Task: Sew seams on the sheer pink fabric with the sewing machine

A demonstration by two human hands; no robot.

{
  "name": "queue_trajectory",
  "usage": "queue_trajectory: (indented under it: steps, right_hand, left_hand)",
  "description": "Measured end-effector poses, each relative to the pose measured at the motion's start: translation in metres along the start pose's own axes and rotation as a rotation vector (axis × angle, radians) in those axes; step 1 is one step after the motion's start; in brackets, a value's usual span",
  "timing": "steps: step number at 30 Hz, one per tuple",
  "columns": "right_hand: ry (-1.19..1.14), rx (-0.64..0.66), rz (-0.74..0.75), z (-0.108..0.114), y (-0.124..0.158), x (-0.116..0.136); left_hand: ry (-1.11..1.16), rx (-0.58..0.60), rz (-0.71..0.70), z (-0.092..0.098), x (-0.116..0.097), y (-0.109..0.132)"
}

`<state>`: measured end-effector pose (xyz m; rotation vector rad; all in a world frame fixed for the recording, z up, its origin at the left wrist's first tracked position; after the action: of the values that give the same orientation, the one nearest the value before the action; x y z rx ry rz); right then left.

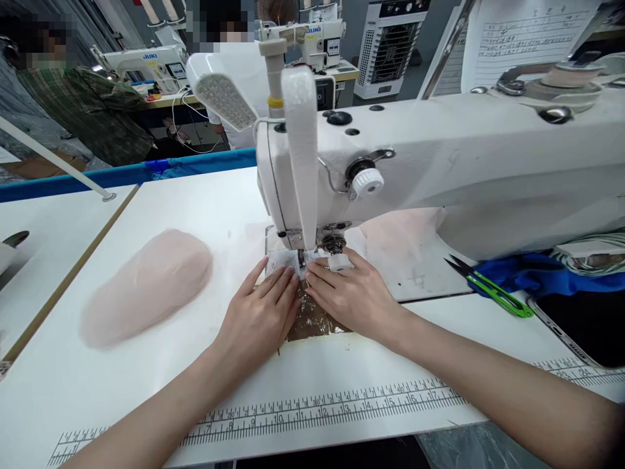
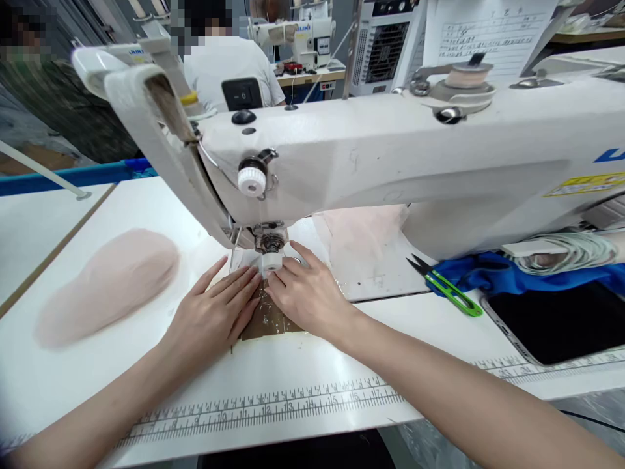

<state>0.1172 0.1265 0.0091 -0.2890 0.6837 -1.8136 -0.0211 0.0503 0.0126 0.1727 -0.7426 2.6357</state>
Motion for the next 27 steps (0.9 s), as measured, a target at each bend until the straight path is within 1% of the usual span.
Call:
queue_trajectory:
  steps: [4, 15, 21, 25, 27]
  right_hand:
    - [0.008, 0.044, -0.018, -0.001, -0.002, -0.002]
    - [-0.007, 0.1, -0.068, -0.001, 0.0, -0.006]
    - [-0.031, 0.082, -0.079, 0.002, 0.0, -0.007]
    - [-0.048, 0.082, -0.086, 0.005, 0.002, -0.009]
    - [-0.059, 0.086, -0.087, 0.006, 0.003, -0.01]
  left_hand:
    - [0.016, 0.011, 0.015, -0.004, 0.002, -0.001]
    - [0.048, 0.027, 0.077, -0.016, 0.015, -0.004]
    - [0.095, 0.054, 0.118, -0.019, 0.02, -0.002]
    - [0.09, 0.053, 0.192, -0.021, 0.028, 0.0]
    - [0.09, 0.084, 0.25, -0.02, 0.034, 0.002]
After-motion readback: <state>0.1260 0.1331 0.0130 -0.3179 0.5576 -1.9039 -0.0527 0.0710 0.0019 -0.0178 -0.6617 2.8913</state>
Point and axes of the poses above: each hand's wrist, its own y-axis away from the middle knuckle, its own z-axis out of the back of the hand, x = y × z, the point moved 3 cm from there along -y, towards the middle knuckle, and after that the axes turned 3 degrees about -y, right-handed, at the moved point
